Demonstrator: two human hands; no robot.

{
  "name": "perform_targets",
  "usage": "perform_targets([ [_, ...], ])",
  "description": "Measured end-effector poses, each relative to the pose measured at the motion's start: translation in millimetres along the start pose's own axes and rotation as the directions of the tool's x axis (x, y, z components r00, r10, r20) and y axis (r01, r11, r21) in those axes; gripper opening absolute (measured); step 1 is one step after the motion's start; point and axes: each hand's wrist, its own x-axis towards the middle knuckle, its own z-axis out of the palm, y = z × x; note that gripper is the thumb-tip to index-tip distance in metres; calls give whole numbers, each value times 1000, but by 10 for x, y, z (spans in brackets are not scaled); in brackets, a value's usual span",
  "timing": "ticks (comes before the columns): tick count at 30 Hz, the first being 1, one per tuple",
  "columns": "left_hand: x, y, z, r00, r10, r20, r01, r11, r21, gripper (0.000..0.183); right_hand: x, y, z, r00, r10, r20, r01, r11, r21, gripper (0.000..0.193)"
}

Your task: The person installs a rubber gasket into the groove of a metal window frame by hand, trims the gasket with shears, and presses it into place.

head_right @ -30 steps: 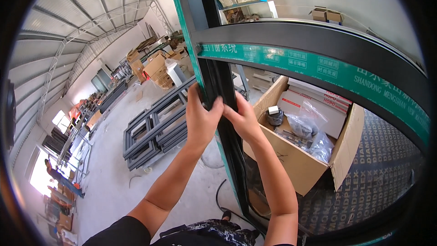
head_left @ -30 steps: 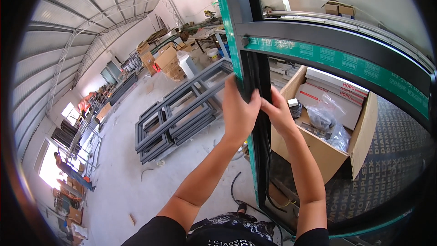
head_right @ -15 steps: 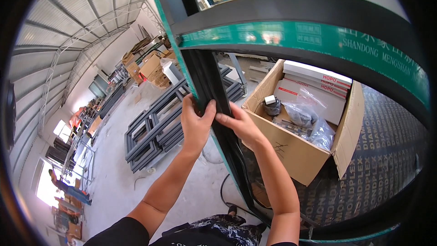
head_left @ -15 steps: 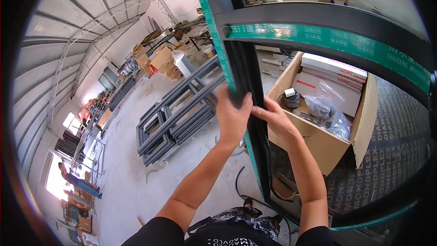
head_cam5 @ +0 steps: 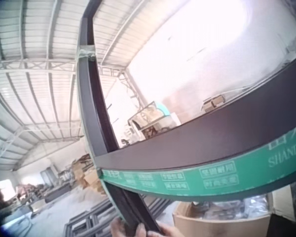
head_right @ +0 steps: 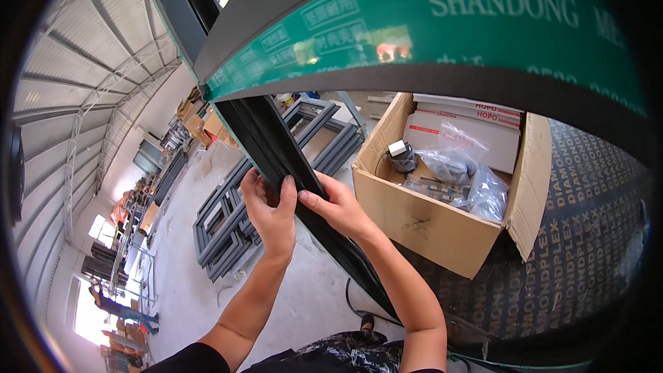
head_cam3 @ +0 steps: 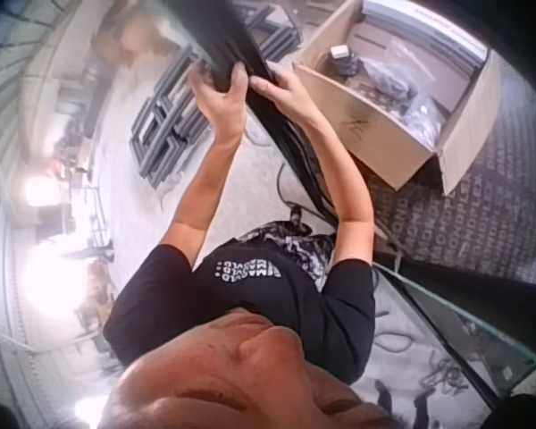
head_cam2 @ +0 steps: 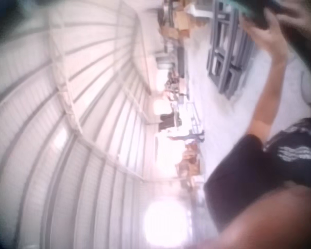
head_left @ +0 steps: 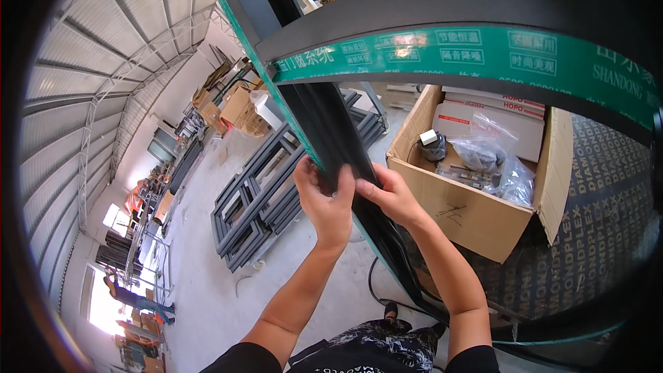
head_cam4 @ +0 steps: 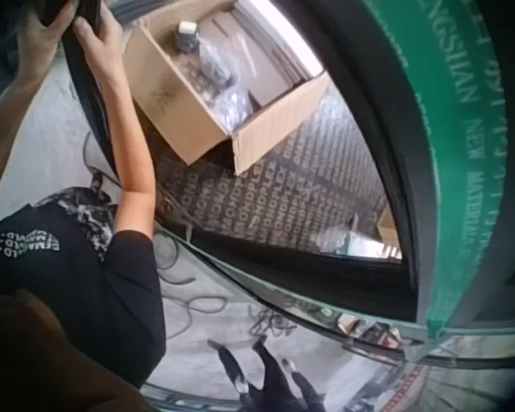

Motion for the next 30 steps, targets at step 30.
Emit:
perform_targets([
  [30, 103, 18, -2, 989, 146, 6, -145, 976, 166, 45, 42, 6, 175, 977, -139, -162, 126, 988, -89, 36],
])
